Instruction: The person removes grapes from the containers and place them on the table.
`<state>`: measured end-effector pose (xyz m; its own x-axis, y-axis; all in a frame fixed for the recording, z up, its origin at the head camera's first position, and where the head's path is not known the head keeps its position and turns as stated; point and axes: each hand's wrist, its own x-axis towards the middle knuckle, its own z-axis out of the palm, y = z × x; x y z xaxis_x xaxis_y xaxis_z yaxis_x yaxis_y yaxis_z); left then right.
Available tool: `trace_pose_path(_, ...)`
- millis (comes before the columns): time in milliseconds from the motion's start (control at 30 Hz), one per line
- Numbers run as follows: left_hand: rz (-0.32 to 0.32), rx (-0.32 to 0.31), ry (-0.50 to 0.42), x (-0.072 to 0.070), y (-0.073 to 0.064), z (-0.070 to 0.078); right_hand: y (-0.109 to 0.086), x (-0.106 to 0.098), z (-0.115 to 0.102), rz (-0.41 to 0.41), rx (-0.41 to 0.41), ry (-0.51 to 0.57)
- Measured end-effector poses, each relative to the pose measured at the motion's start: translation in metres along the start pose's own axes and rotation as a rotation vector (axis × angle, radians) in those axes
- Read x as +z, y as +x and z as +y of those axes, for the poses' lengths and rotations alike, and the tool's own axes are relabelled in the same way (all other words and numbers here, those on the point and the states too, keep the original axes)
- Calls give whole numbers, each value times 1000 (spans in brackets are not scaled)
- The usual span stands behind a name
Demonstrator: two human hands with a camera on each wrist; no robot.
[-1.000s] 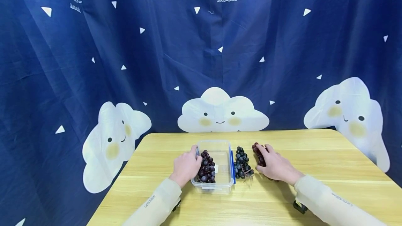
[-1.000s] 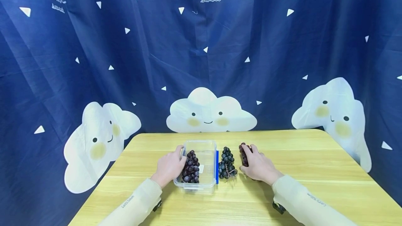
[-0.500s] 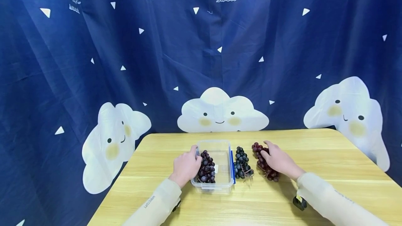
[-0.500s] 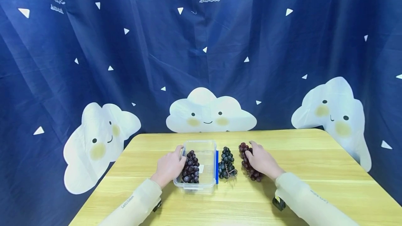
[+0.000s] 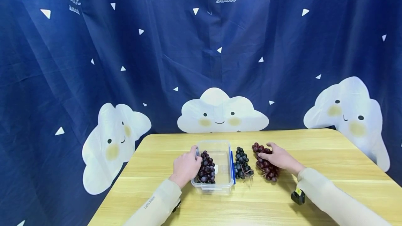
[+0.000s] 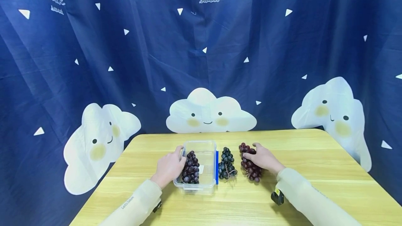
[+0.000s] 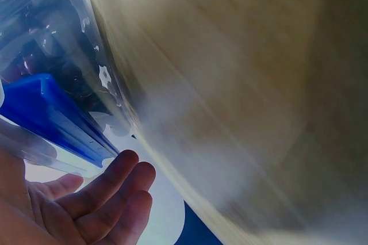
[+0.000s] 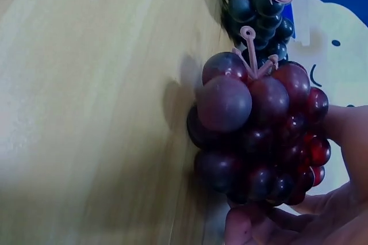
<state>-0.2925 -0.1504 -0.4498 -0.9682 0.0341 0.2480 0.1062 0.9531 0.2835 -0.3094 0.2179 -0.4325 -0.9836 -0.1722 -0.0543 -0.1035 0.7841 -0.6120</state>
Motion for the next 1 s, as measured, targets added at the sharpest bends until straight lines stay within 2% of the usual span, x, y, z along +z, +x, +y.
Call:
trace_pose_path(233,6,0,2,0,-1,0,1,2,-2,-32,5,15)
trace_pose_path(567,-2,-9,4,0,0,0,3,5,-2,-27,-2,35)
trace_pose_path(1000,3,-4,-1,0,0,0,4,11,2,62,-77,-26)
